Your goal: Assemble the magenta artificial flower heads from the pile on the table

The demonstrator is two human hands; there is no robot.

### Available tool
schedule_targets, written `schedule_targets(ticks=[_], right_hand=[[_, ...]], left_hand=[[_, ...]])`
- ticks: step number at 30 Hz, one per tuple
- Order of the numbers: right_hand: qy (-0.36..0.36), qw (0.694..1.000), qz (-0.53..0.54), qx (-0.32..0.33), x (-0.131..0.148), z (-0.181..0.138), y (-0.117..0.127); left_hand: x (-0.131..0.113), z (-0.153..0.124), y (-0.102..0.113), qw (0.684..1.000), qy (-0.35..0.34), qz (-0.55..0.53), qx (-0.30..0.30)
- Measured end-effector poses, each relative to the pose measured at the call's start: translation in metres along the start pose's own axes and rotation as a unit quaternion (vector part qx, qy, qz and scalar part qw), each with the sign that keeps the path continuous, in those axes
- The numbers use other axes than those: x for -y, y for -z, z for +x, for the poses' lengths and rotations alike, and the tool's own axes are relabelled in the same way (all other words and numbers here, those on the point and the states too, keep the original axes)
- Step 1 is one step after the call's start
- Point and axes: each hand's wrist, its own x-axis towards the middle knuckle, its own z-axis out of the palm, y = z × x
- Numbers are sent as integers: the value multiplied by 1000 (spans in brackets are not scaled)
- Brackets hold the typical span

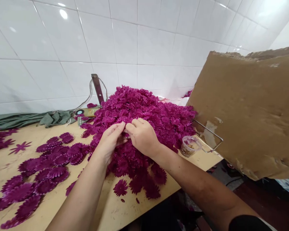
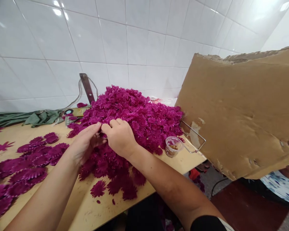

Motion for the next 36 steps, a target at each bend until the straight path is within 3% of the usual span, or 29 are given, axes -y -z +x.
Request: schedule_targets(ticks=[6, 10, 12, 15, 17, 19, 21, 23, 24, 26, 28, 31, 34, 36], right_hand=[[116, 992, -21, -48, -4, 5, 2], [150, 987, -22, -54, 1, 5, 14], [198, 980, 11, -36, 12, -3, 22], [339, 931, 133, 31, 26, -18, 28], [252, 947, 194, 55, 21, -19, 27], [16, 962, 268, 51, 4, -14, 23], [-161, 906, 388, 53, -16, -6, 17], [-256, 828, 495, 66, -31, 0, 11], [-280, 800, 527, 68, -35, 2, 8], [-305, 784, 538, 56, -38, 5, 2], [-320, 805, 497, 37, -37, 8, -1], [-316, 863, 394, 21, -34, 15, -1], [-257, 919, 300, -10, -27, 21, 3], [-219, 924, 312, 17, -19, 24, 5]], left_hand=[[2, 4, -7, 999, -3, -34, -42], [-5, 14, -18, 995, -8, -65, -80], [-14, 24, -17, 988, -9, -82, -128], [-27, 36, -5, 966, -63, -105, -227], [-29, 35, 5, 969, -98, -76, -212], [-27, 27, 12, 985, -89, -40, -140], [-22, 16, 15, 996, -59, -11, -71], [-15, 8, 16, 998, -41, 12, -43], [-12, 6, 16, 998, -39, 20, -40], [-7, 6, 15, 998, -43, 36, -40], [-4, 8, 12, 997, -43, 61, -36], [-1, 12, 9, 994, -21, 95, -46], [0, 16, 7, 993, -27, 95, -71], [1, 17, 7, 992, -46, 93, -68]])
